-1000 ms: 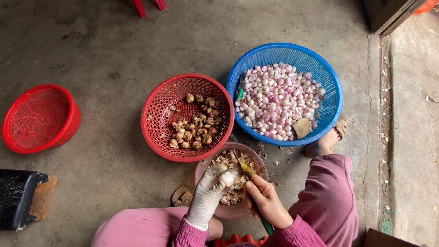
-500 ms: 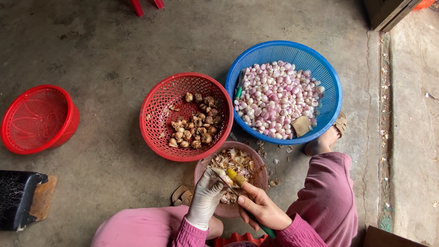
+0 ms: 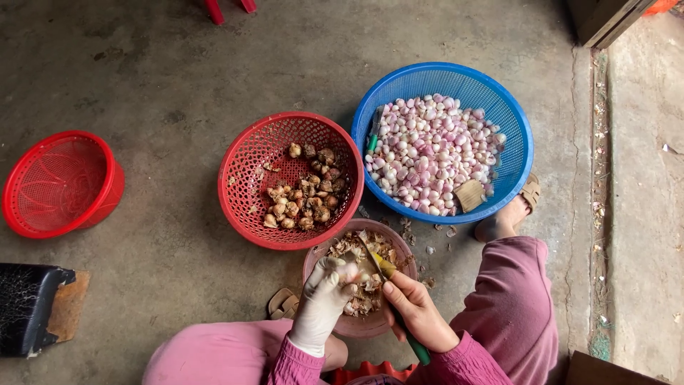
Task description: Peeling small onions or shallots using a knife and placing them into a bowl.
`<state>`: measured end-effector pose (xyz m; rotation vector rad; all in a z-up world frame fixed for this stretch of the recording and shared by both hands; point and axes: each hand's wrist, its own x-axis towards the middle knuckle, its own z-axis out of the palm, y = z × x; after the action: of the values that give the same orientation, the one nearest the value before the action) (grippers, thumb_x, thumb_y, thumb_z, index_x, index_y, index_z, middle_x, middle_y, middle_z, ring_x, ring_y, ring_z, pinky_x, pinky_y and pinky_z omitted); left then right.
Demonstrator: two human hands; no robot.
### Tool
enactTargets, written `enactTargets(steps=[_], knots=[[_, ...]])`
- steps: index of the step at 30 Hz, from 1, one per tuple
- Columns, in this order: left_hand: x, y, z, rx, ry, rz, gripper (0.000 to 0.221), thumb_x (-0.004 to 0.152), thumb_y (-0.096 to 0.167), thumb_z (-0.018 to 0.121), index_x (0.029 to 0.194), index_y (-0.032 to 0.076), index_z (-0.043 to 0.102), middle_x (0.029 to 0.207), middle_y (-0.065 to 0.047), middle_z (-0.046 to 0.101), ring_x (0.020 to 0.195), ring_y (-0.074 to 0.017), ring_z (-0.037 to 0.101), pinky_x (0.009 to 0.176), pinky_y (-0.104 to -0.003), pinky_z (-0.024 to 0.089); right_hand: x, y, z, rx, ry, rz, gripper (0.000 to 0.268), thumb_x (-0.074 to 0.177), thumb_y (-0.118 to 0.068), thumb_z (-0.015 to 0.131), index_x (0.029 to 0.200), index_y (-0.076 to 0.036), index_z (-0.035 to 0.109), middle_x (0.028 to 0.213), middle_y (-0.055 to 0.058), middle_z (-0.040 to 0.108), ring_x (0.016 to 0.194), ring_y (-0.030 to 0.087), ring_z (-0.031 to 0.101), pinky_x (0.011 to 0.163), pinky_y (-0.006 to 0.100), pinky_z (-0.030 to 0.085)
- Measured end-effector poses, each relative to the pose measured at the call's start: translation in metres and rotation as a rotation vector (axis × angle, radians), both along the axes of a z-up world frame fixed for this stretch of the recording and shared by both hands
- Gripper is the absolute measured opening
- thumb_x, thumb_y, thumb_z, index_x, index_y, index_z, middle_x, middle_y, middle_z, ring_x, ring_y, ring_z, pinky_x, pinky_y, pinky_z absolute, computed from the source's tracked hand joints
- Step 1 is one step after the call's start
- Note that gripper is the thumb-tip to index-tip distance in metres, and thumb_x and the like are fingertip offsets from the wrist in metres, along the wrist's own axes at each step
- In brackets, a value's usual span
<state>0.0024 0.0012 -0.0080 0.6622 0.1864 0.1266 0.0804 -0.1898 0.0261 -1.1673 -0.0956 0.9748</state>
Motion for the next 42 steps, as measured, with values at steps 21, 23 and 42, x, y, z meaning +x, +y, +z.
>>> enactTargets(steps=[21, 23, 42], knots=[[0.007, 0.006, -0.019, 0.012, 0.132, 0.274, 0.026, 0.102, 0.018, 0.057, 0.121, 0.001, 0.065, 0.104, -0.015, 0.068, 0.09, -0.0228, 0.066, 0.088, -0.038, 0.055, -0.003, 0.002, 0.014, -0.085, -0.073, 0.226, 0.065, 0.103, -0.016, 0.051, 0.165, -0.022, 0.031, 0.058, 0.001, 0.058, 0.041, 0.007, 0.046, 0.034, 0.02, 0.037], [0.01, 0.003, -0.01, 0.032, 0.066, 0.175, 0.021, 0.099, 0.018, 0.061, 0.114, 0.002, 0.061, 0.119, -0.017, 0.066, 0.09, -0.0268, 0.07, 0.085, -0.041, 0.062, -0.005, 0.002, -0.004, -0.103, -0.065, 0.075, 0.05, 0.102, -0.014, 0.056, 0.151, -0.007, 0.056, 0.057, 0.003, 0.059, 0.037, 0.008, 0.043, 0.031, 0.022, 0.035], [0.003, -0.004, 0.011, 0.323, 0.134, 0.115, 0.019, 0.086, 0.005, 0.076, 0.104, 0.001, 0.069, 0.097, -0.012, 0.076, 0.09, -0.0184, 0.07, 0.09, -0.031, 0.056, -0.003, -0.003, 0.002, 0.029, 0.009, 0.153, 0.039, 0.104, -0.019, 0.055, 0.138, 0.001, 0.057, 0.058, 0.007, 0.06, 0.034, 0.01, 0.043, 0.031, 0.02, 0.034]])
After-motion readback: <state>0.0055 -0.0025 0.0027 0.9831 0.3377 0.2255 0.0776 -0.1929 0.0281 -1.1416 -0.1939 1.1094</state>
